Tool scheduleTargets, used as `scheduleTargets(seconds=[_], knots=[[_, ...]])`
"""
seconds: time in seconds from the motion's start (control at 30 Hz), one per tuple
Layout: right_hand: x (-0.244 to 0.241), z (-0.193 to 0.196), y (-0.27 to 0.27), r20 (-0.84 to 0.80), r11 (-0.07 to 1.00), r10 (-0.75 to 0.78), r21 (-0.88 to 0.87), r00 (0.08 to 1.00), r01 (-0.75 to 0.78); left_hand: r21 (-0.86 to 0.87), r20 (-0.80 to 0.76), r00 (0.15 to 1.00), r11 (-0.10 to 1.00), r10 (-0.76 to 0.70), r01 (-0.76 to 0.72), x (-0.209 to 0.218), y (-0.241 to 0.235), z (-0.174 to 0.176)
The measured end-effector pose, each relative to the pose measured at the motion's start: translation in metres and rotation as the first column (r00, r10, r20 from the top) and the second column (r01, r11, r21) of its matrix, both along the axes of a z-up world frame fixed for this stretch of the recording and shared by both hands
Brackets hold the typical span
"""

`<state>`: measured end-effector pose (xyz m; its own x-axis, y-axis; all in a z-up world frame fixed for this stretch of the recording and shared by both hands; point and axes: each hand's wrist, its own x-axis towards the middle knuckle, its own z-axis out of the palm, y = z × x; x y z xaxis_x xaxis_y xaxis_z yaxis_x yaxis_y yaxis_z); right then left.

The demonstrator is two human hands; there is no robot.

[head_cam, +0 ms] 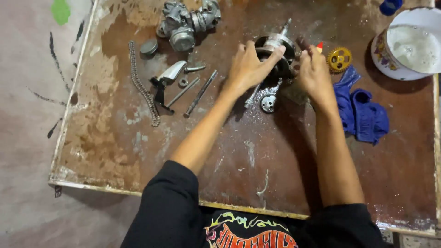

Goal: Cleaning and inspecting various motorcycle engine components including a crankshaft and carburetor.

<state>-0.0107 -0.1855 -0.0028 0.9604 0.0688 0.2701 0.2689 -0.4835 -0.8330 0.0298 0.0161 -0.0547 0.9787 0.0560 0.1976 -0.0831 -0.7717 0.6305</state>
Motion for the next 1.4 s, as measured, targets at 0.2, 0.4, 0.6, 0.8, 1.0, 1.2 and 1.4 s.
scheduleTargets(seconds=[0.2, 0.4, 0.6, 0.8, 1.0, 1.2, 1.4], knots=[[-0.007, -0.012, 0.016, 0.005, 0.994, 0.058, 0.095, 0.998, -0.058, 0.240, 0.430, 0.719, 0.837, -0.545, 0.492, 0.014, 0.029, 0.074], [0.011, -0.019, 0.025, 0.075, 0.996, 0.090, 0.010, 0.993, -0.091, 0.026, 0.195, 0.908, 0.927, -0.372, 0.374, -0.012, 0.040, 0.082], [0.014, 0.028, 0.053, 0.097, 0.941, 0.142, -0.321, 0.985, -0.104, 0.240, -0.113, 0.979, 0.951, -0.170, 0.193, -0.077, 0.048, 0.117], [-0.005, 0.058, 0.060, -0.026, 0.937, 0.186, -0.297, 0.982, -0.185, 0.233, 0.243, 0.891, 0.915, -0.382, 0.329, -0.064, 0.073, 0.048], [-0.015, 0.012, 0.044, 0.250, 0.958, 0.207, -0.247, 0.946, -0.144, 0.097, -0.239, 0.957, 0.977, -0.164, 0.192, -0.090, 0.044, 0.073], [-0.032, 0.018, 0.053, 0.266, 0.958, 0.157, -0.274, 0.951, -0.082, -0.147, -0.273, 0.892, 0.932, -0.361, 0.332, -0.050, 0.061, 0.067], [-0.041, -0.001, 0.044, 0.250, 0.932, 0.165, -0.355, 0.954, -0.068, -0.212, -0.320, 0.780, 0.843, -0.538, 0.495, -0.027, 0.051, 0.059]])
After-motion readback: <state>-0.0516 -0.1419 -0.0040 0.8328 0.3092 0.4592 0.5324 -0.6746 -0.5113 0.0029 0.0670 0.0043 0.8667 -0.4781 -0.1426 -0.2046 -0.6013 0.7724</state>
